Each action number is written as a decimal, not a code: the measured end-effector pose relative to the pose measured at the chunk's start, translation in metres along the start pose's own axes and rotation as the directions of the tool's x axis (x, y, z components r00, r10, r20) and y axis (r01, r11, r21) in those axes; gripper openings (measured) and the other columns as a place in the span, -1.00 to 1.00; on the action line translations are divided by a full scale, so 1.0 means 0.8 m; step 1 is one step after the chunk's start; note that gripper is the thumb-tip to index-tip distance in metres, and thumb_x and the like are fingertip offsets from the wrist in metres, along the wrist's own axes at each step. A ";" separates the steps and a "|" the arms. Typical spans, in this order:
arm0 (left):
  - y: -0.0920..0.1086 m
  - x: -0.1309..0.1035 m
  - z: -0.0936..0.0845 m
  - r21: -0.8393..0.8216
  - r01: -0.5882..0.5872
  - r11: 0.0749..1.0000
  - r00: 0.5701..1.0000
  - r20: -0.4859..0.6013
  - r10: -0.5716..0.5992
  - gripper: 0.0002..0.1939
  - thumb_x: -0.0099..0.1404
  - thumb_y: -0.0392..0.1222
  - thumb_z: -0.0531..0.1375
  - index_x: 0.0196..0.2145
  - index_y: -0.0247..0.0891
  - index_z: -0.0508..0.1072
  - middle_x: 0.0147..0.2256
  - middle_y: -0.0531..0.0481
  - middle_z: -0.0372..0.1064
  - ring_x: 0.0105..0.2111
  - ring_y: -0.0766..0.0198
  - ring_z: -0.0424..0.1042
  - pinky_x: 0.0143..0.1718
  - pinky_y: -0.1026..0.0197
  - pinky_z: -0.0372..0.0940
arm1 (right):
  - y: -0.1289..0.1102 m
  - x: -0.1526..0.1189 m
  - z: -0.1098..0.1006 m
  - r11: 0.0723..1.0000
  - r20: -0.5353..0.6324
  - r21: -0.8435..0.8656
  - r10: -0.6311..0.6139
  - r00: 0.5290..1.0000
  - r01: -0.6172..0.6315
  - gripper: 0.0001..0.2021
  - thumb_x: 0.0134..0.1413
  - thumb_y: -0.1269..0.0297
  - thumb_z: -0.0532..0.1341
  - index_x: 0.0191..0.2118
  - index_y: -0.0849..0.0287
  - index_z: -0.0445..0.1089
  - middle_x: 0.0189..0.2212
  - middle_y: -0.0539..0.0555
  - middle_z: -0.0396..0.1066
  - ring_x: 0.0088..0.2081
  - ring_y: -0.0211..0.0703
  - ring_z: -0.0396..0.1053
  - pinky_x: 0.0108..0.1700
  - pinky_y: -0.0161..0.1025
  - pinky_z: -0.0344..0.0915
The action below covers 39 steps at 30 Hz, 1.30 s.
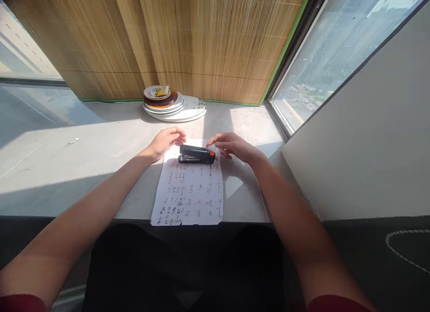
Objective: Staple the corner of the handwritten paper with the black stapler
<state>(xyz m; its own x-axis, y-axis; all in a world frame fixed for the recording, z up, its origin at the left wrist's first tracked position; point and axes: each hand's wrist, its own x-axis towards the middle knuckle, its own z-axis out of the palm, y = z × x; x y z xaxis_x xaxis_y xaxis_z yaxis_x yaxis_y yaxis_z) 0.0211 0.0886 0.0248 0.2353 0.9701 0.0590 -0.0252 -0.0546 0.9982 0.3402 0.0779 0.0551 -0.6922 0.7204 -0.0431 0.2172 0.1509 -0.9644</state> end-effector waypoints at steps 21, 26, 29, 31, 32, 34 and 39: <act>0.019 0.000 -0.001 -0.291 0.123 0.949 0.988 -0.055 -0.144 -0.31 0.41 0.50 0.20 -0.29 -0.26 0.63 -0.19 -0.38 0.63 0.04 -0.20 0.60 -0.03 -0.02 0.52 | -0.007 0.017 0.039 0.965 -0.098 -0.179 -0.212 0.972 0.192 -0.54 0.26 -0.18 0.39 0.13 -0.02 0.62 0.12 0.13 0.52 -0.07 -0.02 0.41 -0.12 -0.07 0.38; 0.017 0.000 -0.001 -0.268 0.126 0.955 0.988 -0.055 -0.146 -0.20 0.47 0.55 0.06 -0.25 -0.31 0.63 -0.15 -0.40 0.64 0.05 -0.18 0.60 0.06 -0.05 0.51 | -0.011 0.030 0.076 0.836 -0.019 -0.486 -0.300 0.954 0.253 -0.63 0.22 -0.11 0.43 -0.01 0.01 0.68 0.13 0.13 0.59 0.06 0.15 0.36 0.20 0.17 0.27; 0.012 -0.001 -0.003 -0.235 0.118 0.965 0.991 -0.033 -0.129 -0.11 0.53 0.55 -0.14 -0.17 -0.30 0.63 -0.05 -0.37 0.65 0.12 -0.12 0.58 0.22 -0.05 0.45 | -0.009 0.027 0.078 0.836 -0.078 -0.479 -0.344 0.936 0.268 -0.70 0.28 -0.03 0.39 0.03 -0.07 0.68 -0.01 0.06 0.66 -0.03 0.09 0.40 0.09 0.11 0.34; 0.010 -0.002 -0.004 -0.225 0.086 0.971 0.995 -0.033 -0.096 -0.10 0.55 0.54 -0.20 -0.11 -0.29 0.62 0.00 -0.35 0.63 0.18 -0.11 0.55 0.32 -0.08 0.38 | -0.008 0.023 0.075 0.870 -0.173 -0.408 -0.371 0.912 0.277 -0.73 0.28 0.01 0.41 0.00 -0.06 0.68 -0.15 0.03 0.66 -0.12 0.02 0.46 -0.04 0.02 0.39; 0.010 -0.002 -0.003 -0.236 0.062 0.970 0.997 -0.040 -0.073 -0.12 0.55 0.53 -0.19 -0.07 -0.29 0.61 0.03 -0.34 0.62 0.22 -0.10 0.53 0.35 -0.08 0.35 | -0.008 0.022 0.073 0.886 -0.253 -0.375 -0.380 0.890 0.272 -0.75 0.28 0.02 0.41 -0.02 -0.04 0.68 -0.19 0.02 0.65 -0.16 -0.02 0.49 -0.10 -0.01 0.41; 0.013 -0.004 0.002 -0.298 0.004 0.954 0.999 -0.051 -0.020 -0.20 0.57 0.49 -0.13 0.03 -0.25 0.57 0.08 -0.30 0.59 0.27 -0.08 0.48 0.39 -0.08 0.32 | -0.005 0.023 0.071 0.889 -0.416 -0.368 -0.419 0.807 0.272 -0.76 0.29 0.07 0.39 -0.02 -0.02 0.67 -0.19 0.02 0.64 -0.18 -0.03 0.53 -0.13 -0.02 0.46; 0.027 -0.011 0.016 -0.479 0.087 0.873 0.996 0.058 -0.067 -0.35 0.62 0.35 -0.07 0.08 -0.26 0.52 0.09 -0.28 0.58 0.26 -0.08 0.49 0.31 -0.11 0.40 | 0.007 0.032 0.070 0.661 -0.379 -0.707 -0.654 0.655 0.251 -0.66 0.34 0.32 0.28 0.14 -0.16 0.60 0.11 0.03 0.61 0.14 0.13 0.53 0.18 0.17 0.47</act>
<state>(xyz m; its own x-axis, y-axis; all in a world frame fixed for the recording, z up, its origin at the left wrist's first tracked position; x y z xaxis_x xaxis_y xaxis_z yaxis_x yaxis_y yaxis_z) 0.0308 0.0757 0.0463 0.2926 0.9562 -0.0077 -0.4674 0.1501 0.8712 0.2854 0.0595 0.0342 -0.3346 0.6291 0.7016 0.4565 0.7596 -0.4633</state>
